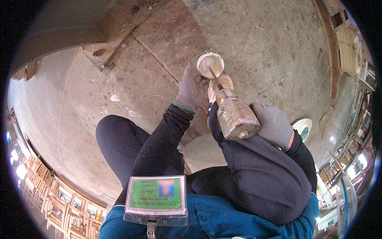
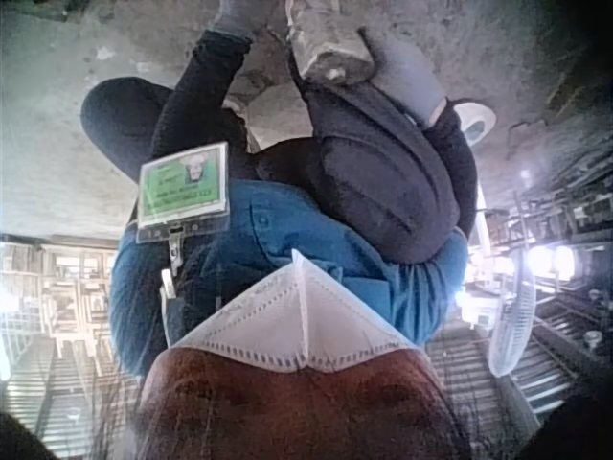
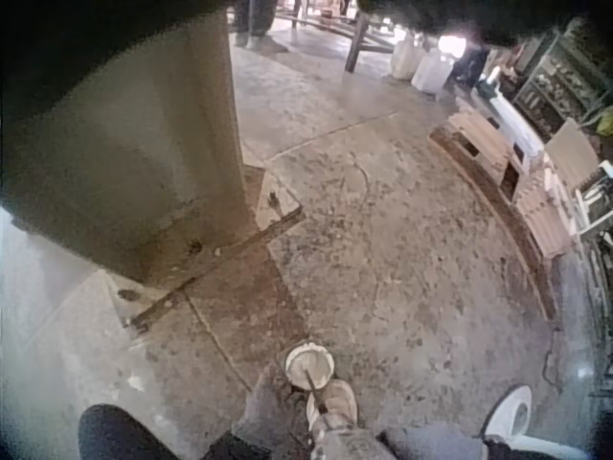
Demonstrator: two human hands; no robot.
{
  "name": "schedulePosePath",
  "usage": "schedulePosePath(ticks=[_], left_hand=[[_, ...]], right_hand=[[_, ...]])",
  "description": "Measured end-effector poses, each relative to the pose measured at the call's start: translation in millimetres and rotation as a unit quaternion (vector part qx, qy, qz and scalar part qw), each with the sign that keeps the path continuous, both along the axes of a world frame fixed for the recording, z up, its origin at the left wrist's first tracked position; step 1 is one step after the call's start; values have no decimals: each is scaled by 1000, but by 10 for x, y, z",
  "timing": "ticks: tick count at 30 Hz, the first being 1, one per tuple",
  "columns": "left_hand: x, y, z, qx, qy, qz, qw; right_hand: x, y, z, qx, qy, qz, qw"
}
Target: The person applies a finish to a wooden piece using a brush, then pours a liquid from a large container into a smaller container and mixes it with a drill. The person works in a workshop with other people visible in the background.
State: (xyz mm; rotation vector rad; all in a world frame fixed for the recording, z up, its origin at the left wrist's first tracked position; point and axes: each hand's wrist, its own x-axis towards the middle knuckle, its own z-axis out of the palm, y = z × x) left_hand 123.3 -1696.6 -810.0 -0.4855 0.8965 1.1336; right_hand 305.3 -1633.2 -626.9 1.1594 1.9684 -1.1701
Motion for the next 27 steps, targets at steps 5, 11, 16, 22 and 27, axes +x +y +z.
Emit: schedulePosePath(ticks=[5,11,16,22,27], left_hand=[[11,24,61,-8,9,-8,1000],[24,24,18,-32,3,6,999],[16,34,71,-19,-24,21,999],[20,35,36,-47,-7,22,999],[21,45,86,-36,10,11,999]], right_hand=[[23,-7,-10,20,5,15,1000],[27,-17,35,51,-15,35,998],[108,-18,59,32,-19,12,999],[115,-28,112,19,-1,0,1000],[150,-37,64,16,-1,7,1000]])
